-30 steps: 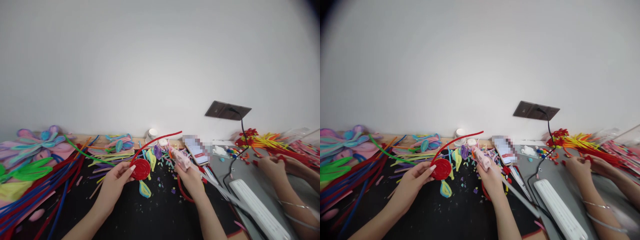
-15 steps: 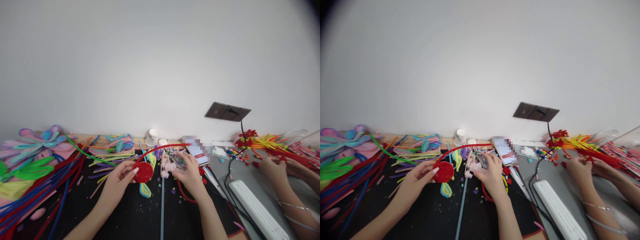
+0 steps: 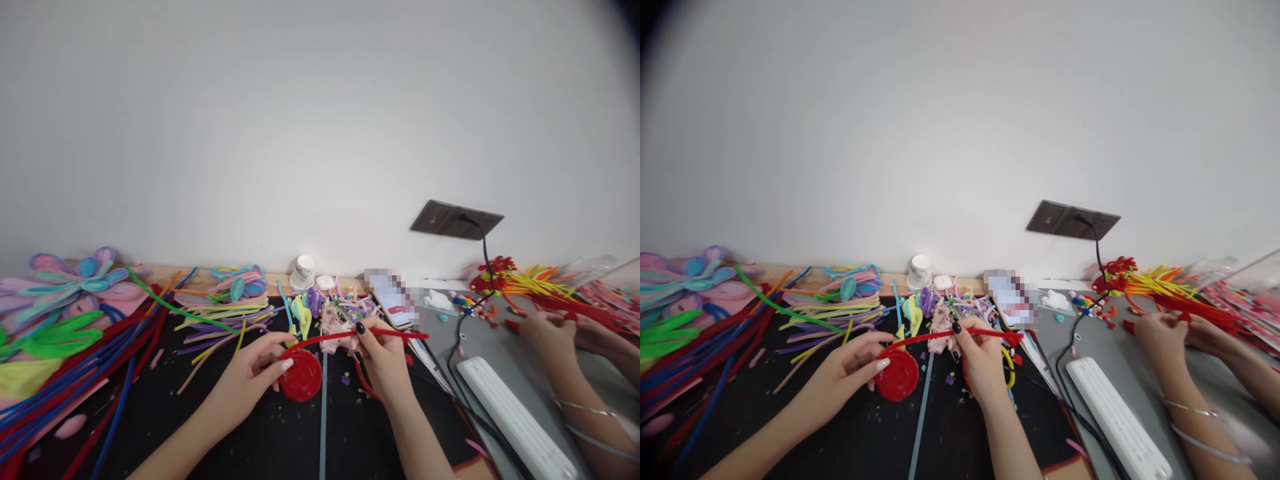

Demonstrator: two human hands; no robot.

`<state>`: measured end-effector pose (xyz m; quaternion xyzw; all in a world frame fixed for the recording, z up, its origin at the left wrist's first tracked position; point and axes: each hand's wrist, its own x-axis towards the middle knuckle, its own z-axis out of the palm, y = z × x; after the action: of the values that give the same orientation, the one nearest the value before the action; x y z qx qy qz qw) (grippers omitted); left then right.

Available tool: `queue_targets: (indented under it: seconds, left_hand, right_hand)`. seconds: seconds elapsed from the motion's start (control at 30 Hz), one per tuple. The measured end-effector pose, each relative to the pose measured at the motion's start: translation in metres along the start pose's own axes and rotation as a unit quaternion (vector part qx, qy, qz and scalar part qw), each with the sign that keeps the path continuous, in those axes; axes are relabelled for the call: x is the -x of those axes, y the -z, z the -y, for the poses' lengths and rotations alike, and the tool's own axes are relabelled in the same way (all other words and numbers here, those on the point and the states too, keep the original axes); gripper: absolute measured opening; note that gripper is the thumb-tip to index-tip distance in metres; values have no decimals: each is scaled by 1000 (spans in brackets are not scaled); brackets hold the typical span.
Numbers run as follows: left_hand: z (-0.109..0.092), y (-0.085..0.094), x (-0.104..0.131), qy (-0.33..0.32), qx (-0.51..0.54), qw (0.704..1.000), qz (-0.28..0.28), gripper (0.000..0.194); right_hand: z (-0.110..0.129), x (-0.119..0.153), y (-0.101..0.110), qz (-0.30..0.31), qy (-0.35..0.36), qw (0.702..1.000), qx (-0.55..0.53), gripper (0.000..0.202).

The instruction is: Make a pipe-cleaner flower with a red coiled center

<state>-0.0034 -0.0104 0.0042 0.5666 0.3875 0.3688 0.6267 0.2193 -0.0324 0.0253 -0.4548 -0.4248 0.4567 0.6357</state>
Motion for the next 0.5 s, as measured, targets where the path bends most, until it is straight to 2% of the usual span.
queue_targets:
  seconds: [0.17,0.5]
  left_hand:
    - [-4,1,0,-15,16,999,-35,30]
    - [-2,5,0,-22,12,999,-39,28]
  right_hand:
    - [0,0,0,2,-7,999,32,23]
    - [0,0,0,14,-14,996,88,25]
